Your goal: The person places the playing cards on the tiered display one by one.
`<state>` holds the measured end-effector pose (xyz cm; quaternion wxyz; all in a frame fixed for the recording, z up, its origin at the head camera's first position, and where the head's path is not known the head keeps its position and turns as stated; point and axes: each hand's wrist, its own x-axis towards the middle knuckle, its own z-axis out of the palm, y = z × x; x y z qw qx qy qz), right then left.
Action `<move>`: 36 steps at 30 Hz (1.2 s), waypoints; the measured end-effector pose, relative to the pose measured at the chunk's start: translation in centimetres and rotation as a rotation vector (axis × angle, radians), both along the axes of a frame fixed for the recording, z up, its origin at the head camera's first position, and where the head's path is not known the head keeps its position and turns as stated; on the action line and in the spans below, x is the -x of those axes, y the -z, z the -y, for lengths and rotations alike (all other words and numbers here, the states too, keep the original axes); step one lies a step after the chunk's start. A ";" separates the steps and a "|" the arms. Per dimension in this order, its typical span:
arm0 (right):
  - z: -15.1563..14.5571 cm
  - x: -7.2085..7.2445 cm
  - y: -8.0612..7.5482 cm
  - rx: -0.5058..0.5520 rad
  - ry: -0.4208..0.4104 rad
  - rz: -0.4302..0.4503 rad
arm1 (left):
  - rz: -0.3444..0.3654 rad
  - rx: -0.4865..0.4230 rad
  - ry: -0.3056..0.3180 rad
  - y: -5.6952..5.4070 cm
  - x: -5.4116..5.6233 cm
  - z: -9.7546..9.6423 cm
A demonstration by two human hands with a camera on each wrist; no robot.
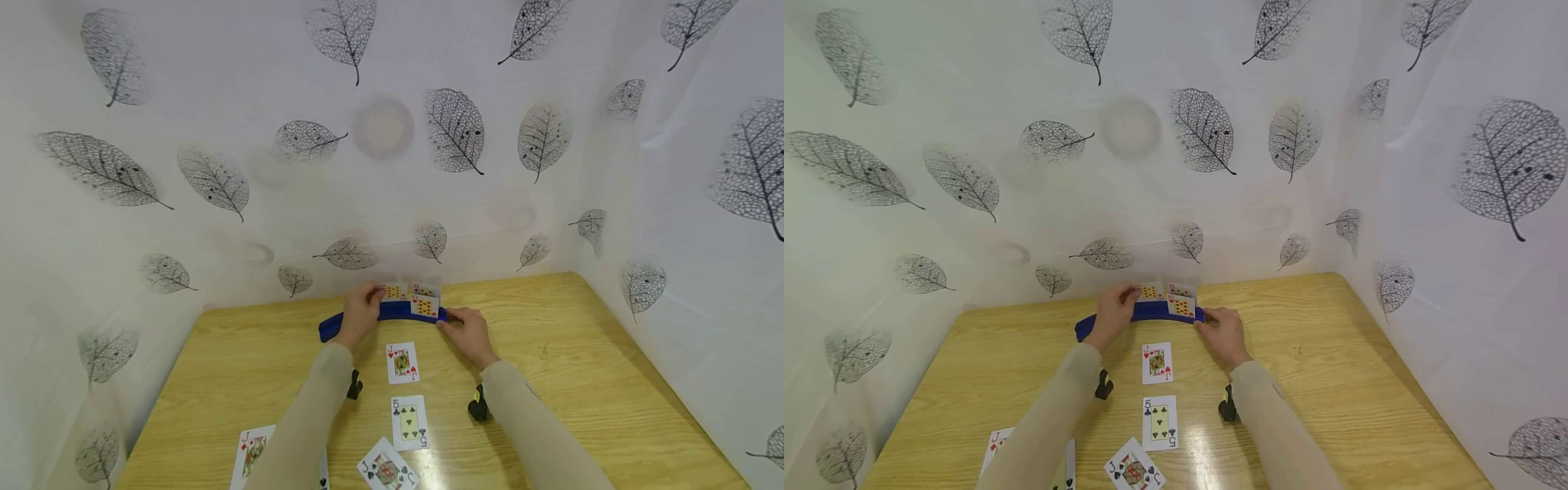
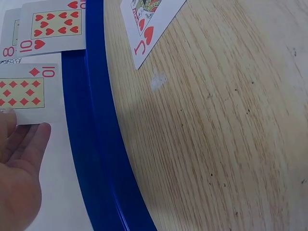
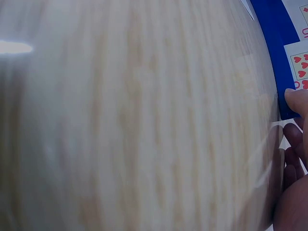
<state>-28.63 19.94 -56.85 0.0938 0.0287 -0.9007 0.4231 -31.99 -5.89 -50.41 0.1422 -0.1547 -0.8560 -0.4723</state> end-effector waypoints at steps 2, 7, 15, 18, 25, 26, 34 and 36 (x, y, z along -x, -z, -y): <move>0.0 0.0 -0.1 -0.003 0.000 0.001 | -0.005 0.002 -0.002 0.0 0.0 -0.1; 0.1 -0.1 -0.3 -0.004 0.003 0.002 | -0.043 0.010 -0.001 0.2 0.1 -0.2; 0.0 -0.2 -0.3 -0.001 0.005 0.013 | -0.020 -0.004 0.000 0.4 0.0 -0.2; 0.0 -0.1 -0.2 0.000 0.001 0.011 | -0.004 -0.009 -0.001 0.4 0.0 -0.2; 0.0 -0.2 -0.2 -0.003 0.000 0.008 | -0.018 -0.022 -0.002 0.8 0.3 -0.3; 0.0 -0.2 -0.2 -0.003 0.001 0.011 | -0.024 -0.019 -0.004 0.9 0.3 -0.3; 0.0 -0.2 -0.3 0.003 0.010 0.015 | -0.011 -0.024 0.009 1.2 0.4 -0.4; 0.1 -0.2 -0.2 -0.004 0.011 0.007 | 0.005 -0.027 0.012 1.1 0.4 -0.4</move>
